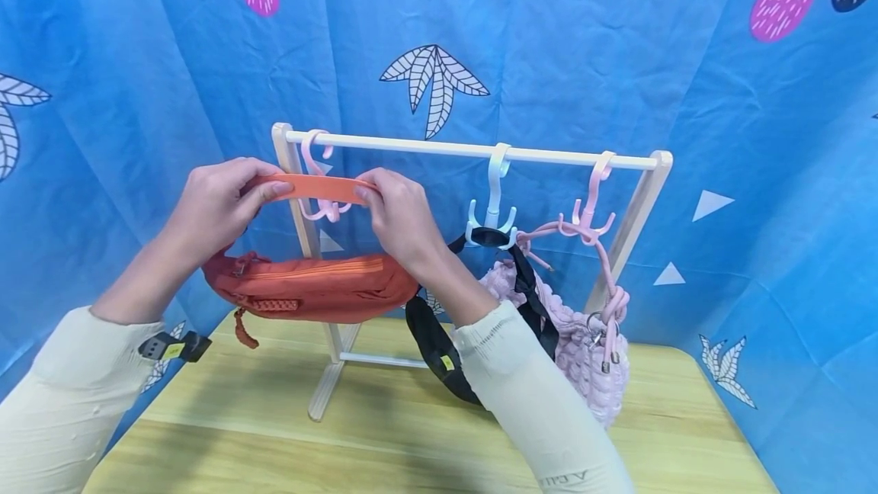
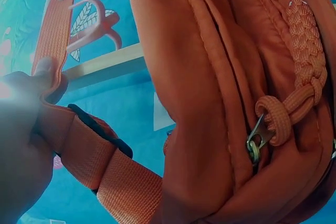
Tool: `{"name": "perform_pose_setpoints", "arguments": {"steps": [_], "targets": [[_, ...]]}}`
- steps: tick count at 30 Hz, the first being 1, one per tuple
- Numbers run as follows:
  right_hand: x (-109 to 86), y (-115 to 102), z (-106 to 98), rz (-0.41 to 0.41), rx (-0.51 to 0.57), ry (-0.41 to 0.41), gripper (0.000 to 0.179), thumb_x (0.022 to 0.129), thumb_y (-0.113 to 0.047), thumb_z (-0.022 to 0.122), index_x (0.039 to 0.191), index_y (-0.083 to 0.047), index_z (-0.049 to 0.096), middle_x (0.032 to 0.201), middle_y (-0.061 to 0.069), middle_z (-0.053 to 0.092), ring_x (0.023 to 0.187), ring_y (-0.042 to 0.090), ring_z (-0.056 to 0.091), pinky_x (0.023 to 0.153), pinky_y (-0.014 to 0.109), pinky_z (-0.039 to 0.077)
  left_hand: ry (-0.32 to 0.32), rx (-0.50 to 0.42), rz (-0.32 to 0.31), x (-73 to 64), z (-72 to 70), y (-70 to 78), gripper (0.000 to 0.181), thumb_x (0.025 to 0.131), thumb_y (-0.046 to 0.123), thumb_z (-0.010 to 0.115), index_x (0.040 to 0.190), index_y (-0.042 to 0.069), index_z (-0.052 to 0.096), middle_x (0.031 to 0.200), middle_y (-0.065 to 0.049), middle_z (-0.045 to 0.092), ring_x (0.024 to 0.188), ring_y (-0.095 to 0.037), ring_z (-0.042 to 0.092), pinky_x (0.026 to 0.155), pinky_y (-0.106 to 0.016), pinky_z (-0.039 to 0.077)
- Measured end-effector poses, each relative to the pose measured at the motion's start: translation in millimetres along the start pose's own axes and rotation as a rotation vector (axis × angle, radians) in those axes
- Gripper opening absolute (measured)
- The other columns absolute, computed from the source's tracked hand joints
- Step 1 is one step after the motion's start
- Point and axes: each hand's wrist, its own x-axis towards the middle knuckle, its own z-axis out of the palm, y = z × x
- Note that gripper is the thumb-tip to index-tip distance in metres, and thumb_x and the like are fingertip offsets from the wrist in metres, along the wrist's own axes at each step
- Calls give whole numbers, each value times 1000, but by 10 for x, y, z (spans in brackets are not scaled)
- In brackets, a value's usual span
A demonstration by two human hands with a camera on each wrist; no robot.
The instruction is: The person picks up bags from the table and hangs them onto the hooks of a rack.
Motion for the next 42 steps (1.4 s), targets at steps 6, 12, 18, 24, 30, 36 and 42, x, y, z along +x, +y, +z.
{"name": "perform_pose_setpoints", "arguments": {"steps": [6,12,18,24,30,36,42], "targets": [[5,0,32,7,3,3,22,104,-14,62,119,-1,72,111,16,75,81,23,62,66,25,49,-8,19,-34,2,12,-27,19,100,16,68,110,2,75,97,-17,77,76,-24,63,60,-18,41],[-9,-2,76,43,17,-31,24,104,-15,62,121,-2,71,109,15,74,79,21,61,67,23,51,-39,21,-64,-16,2,-46,19,99,16,70,111,2,76,96,-16,77,75,-23,63,60,-19,42],[-35,-8,114,98,28,-55,26,105,-17,60,123,-2,71,109,14,75,86,23,64,77,29,58,-149,15,-131,-62,-16,-50,22,102,20,66,116,6,75,91,-12,74,76,-22,58,62,-23,44],[-80,30,149,137,83,-68,28,107,-22,57,125,-4,69,104,13,73,87,22,64,77,29,57,-210,0,-145,-139,16,-67,23,106,23,59,116,6,72,78,-8,61,73,-21,52,63,-29,43],[-112,86,162,217,174,-85,26,108,-24,55,125,-6,64,101,11,68,85,22,59,69,26,50,-210,-10,-129,-154,84,-73,28,110,26,52,113,5,71,74,-7,54,70,-22,50,65,-33,42],[-160,136,205,284,227,-111,27,109,-26,55,126,-8,65,97,9,67,83,22,59,67,25,51,-215,-14,-135,-203,148,-69,29,111,26,50,114,4,69,73,-7,52,69,-21,48,63,-32,41],[-208,168,296,307,263,-111,25,109,-26,54,123,-8,64,91,9,64,77,21,57,62,25,48,-202,-26,-163,-274,220,-61,28,110,26,51,116,4,68,74,-7,52,70,-21,49,63,-30,41]]}}
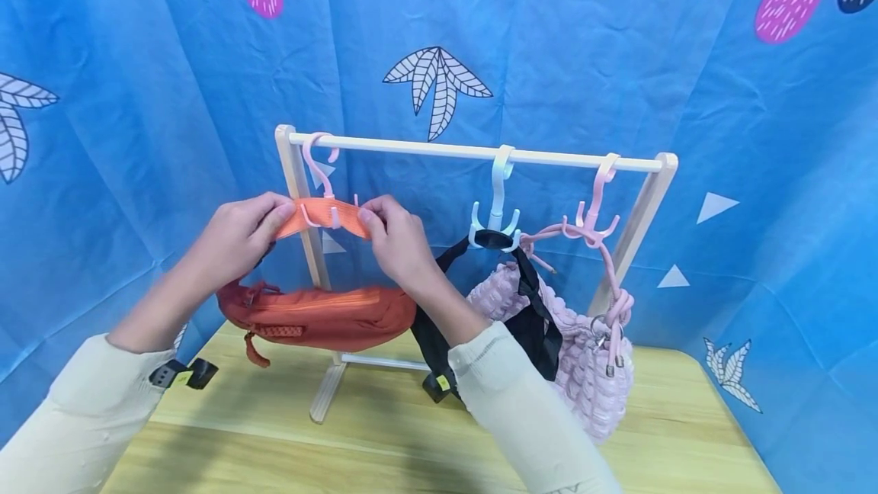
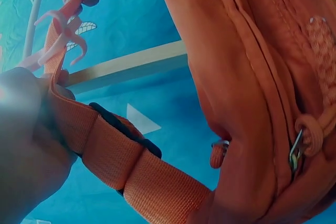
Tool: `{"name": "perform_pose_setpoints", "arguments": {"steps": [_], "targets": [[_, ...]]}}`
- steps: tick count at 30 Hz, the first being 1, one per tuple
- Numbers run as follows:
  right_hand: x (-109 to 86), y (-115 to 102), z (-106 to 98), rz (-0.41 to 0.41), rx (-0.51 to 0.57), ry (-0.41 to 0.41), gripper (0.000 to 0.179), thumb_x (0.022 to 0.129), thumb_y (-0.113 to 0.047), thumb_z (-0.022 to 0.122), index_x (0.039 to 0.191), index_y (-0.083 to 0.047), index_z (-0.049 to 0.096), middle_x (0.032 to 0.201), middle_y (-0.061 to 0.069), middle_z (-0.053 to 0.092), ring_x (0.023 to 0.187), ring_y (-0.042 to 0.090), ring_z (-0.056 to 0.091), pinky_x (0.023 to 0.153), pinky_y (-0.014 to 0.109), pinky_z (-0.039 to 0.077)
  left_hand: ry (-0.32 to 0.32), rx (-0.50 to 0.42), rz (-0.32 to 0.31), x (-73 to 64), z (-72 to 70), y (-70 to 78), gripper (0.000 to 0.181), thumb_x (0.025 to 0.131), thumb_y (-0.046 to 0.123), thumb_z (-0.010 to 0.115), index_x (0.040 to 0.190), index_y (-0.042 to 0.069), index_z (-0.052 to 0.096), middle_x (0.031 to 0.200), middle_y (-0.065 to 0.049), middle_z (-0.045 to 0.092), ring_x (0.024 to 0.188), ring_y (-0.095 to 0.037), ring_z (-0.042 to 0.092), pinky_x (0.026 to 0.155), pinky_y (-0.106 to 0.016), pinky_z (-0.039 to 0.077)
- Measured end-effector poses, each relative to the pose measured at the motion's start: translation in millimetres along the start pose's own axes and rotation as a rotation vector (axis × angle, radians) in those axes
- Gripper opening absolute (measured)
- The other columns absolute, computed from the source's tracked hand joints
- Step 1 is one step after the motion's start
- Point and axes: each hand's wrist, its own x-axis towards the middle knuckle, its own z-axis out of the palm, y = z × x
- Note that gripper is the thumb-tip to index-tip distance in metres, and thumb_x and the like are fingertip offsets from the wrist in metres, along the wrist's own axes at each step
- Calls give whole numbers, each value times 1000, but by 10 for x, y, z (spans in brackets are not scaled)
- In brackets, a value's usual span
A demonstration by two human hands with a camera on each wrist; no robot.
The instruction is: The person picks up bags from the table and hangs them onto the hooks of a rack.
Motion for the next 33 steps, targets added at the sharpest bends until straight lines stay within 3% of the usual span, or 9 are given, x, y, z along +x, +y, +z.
{"name": "perform_pose_setpoints", "arguments": {"steps": [8,16,24,33], "targets": [[-53,53,87,0,4,49,24,109,-24,55,123,-8,64,97,10,67,82,21,60,68,24,54,72,-43,-33,-80,129,29,27,110,24,52,113,4,69,74,-9,55,68,-21,49,61,-30,40],[-108,104,96,-86,-98,106,22,107,-21,58,119,-6,68,104,11,72,87,22,63,72,30,59,193,-67,-44,-176,280,17,25,106,18,59,119,1,73,83,-14,63,75,-25,54,62,-27,43],[-179,165,75,-214,-220,178,20,103,-13,63,117,-3,73,110,14,74,99,25,69,91,37,64,292,-92,7,-250,377,-4,22,99,12,69,117,0,77,84,-15,72,74,-23,57,56,-23,45],[-297,239,75,-300,-253,224,16,101,-9,66,112,0,73,104,14,73,94,26,72,87,35,65,387,-97,41,-337,443,-39,24,93,8,76,115,0,78,91,-18,78,77,-24,62,60,-12,40]]}}
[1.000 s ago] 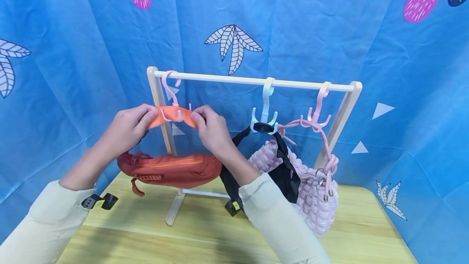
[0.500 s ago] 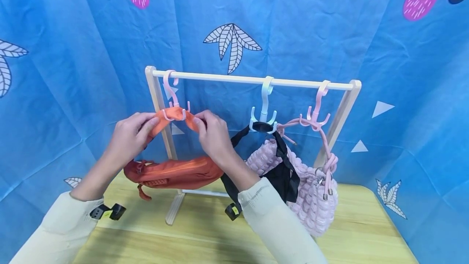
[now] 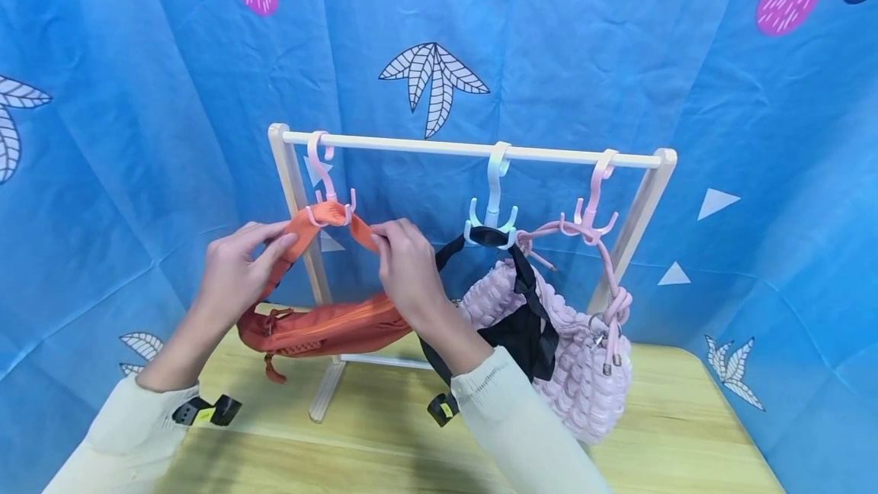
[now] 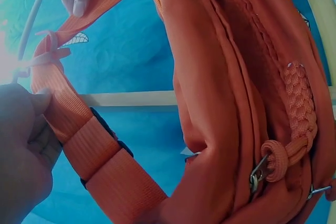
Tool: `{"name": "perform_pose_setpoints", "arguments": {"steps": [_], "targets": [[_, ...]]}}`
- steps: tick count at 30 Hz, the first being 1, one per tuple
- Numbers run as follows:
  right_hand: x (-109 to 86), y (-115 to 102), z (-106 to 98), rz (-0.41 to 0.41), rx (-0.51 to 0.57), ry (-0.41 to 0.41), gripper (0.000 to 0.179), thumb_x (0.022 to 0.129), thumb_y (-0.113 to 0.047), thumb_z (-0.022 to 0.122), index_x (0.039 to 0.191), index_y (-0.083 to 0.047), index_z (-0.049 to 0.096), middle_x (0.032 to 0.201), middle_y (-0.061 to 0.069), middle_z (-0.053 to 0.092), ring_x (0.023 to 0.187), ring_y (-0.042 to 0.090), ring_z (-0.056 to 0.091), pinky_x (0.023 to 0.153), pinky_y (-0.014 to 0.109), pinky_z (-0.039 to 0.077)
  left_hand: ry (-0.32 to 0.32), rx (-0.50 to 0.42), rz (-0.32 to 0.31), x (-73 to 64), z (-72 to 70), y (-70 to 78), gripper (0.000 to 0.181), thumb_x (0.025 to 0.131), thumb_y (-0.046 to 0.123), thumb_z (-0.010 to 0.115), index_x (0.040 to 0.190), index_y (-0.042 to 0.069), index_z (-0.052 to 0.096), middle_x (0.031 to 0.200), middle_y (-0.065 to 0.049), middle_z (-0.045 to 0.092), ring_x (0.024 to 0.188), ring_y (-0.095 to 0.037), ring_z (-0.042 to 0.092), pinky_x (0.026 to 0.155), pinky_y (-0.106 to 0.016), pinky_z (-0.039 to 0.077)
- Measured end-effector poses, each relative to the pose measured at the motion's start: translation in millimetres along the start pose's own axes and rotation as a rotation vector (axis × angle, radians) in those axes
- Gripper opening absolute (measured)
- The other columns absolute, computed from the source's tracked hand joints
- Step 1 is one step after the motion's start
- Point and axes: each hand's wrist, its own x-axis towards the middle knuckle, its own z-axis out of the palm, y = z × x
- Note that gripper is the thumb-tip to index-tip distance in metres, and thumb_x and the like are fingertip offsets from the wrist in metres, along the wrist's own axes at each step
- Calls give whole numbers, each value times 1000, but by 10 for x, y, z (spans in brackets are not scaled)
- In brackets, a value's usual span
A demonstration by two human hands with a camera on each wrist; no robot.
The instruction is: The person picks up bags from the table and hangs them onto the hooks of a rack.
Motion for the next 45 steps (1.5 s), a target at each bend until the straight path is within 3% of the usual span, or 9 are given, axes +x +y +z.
{"name": "perform_pose_setpoints", "arguments": {"steps": [5,14,20,31,45], "targets": [[-75,25,-15,8,37,27,16,100,-10,67,111,-1,75,101,14,74,90,25,73,82,33,65,0,-33,-23,-47,5,22,25,93,7,76,117,1,78,94,-17,78,80,-24,64,64,-3,40],[-156,61,-15,11,54,61,17,99,-11,69,110,-1,76,99,14,76,87,24,74,82,34,65,60,-43,6,-89,30,8,24,91,6,78,115,3,79,92,-15,77,82,-20,62,66,-5,41],[-212,103,-13,20,48,70,18,99,-9,69,113,0,76,101,14,76,87,24,74,82,34,65,57,-50,-46,-154,51,2,26,91,7,78,116,4,79,93,-15,77,80,-22,64,68,-1,40],[-314,190,-42,-39,15,93,18,98,-8,69,113,0,76,99,14,77,88,24,75,80,32,65,56,-71,-106,-237,123,-15,30,90,8,79,119,5,77,97,-17,77,82,-27,70,74,1,40],[-461,257,-42,-82,-7,115,20,97,-6,71,115,0,76,99,13,77,88,24,74,84,34,65,47,-102,-154,-384,185,-26,32,90,8,79,122,5,76,102,-18,77,86,-29,72,76,2,42]]}}
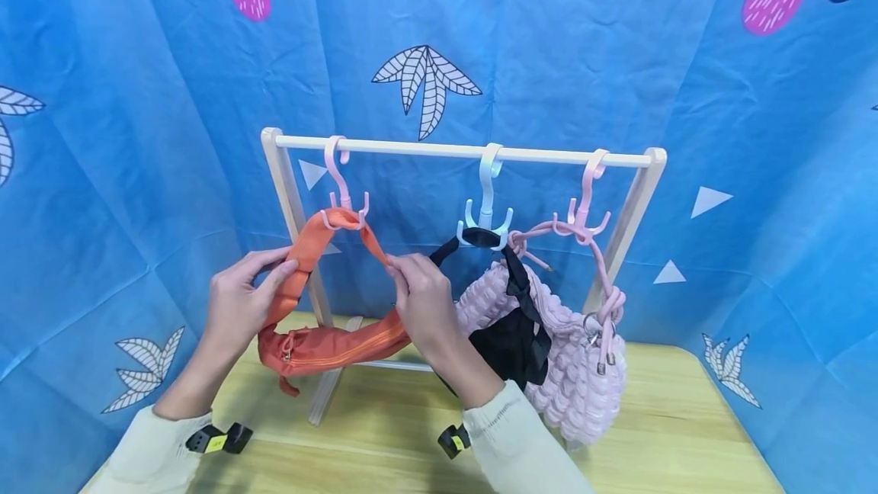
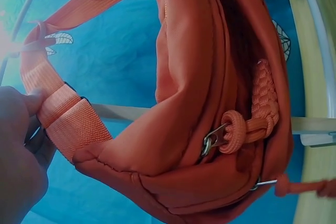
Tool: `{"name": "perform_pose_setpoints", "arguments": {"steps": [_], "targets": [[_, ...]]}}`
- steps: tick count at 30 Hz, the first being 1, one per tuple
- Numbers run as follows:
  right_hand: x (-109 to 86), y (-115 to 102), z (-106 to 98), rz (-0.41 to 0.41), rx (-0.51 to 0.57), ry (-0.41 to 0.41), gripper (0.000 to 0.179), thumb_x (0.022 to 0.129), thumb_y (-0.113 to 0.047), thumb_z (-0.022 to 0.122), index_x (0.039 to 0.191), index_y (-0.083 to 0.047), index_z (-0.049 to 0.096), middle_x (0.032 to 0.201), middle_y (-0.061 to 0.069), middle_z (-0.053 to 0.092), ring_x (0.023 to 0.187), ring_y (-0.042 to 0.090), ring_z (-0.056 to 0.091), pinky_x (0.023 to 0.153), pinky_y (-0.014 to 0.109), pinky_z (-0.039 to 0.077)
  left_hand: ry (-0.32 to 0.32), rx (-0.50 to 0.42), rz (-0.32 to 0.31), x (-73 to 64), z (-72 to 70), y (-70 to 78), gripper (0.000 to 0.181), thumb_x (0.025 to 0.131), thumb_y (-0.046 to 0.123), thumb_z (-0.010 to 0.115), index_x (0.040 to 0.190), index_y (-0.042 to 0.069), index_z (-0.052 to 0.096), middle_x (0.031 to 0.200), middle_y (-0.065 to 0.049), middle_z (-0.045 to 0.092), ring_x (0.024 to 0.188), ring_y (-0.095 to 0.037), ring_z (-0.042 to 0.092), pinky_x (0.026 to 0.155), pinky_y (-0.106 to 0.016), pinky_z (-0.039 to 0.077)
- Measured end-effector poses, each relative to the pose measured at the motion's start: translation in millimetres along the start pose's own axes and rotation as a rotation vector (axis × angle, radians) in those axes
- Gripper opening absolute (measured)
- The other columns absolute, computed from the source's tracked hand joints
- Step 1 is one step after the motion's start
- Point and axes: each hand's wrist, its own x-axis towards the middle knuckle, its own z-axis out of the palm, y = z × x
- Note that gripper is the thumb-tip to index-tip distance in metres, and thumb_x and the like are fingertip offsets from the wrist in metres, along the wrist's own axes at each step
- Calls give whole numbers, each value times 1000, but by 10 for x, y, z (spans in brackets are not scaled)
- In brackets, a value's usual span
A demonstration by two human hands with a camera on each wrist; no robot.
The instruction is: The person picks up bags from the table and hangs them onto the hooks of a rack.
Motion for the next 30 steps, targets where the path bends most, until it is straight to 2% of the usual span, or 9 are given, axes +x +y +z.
{"name": "perform_pose_setpoints", "arguments": {"steps": [13,23,30], "targets": [[-77,27,-62,-56,-10,57,26,92,-1,75,118,-2,77,105,15,77,94,26,75,85,36,64,-23,-11,-9,-129,22,-62,42,90,6,79,131,8,72,112,-17,77,98,-31,73,83,1,45],[-161,51,-182,-87,16,64,31,87,2,79,118,0,77,103,16,77,94,26,76,84,38,64,-32,-17,13,-199,12,-89,48,89,3,79,136,8,69,124,-17,75,109,-31,72,88,2,44],[-221,64,-238,-108,-3,53,33,87,5,78,120,1,75,108,18,77,97,27,76,85,39,64,-28,-16,15,-237,16,-91,52,90,2,78,139,10,66,128,-18,73,113,-34,72,95,1,41]]}}
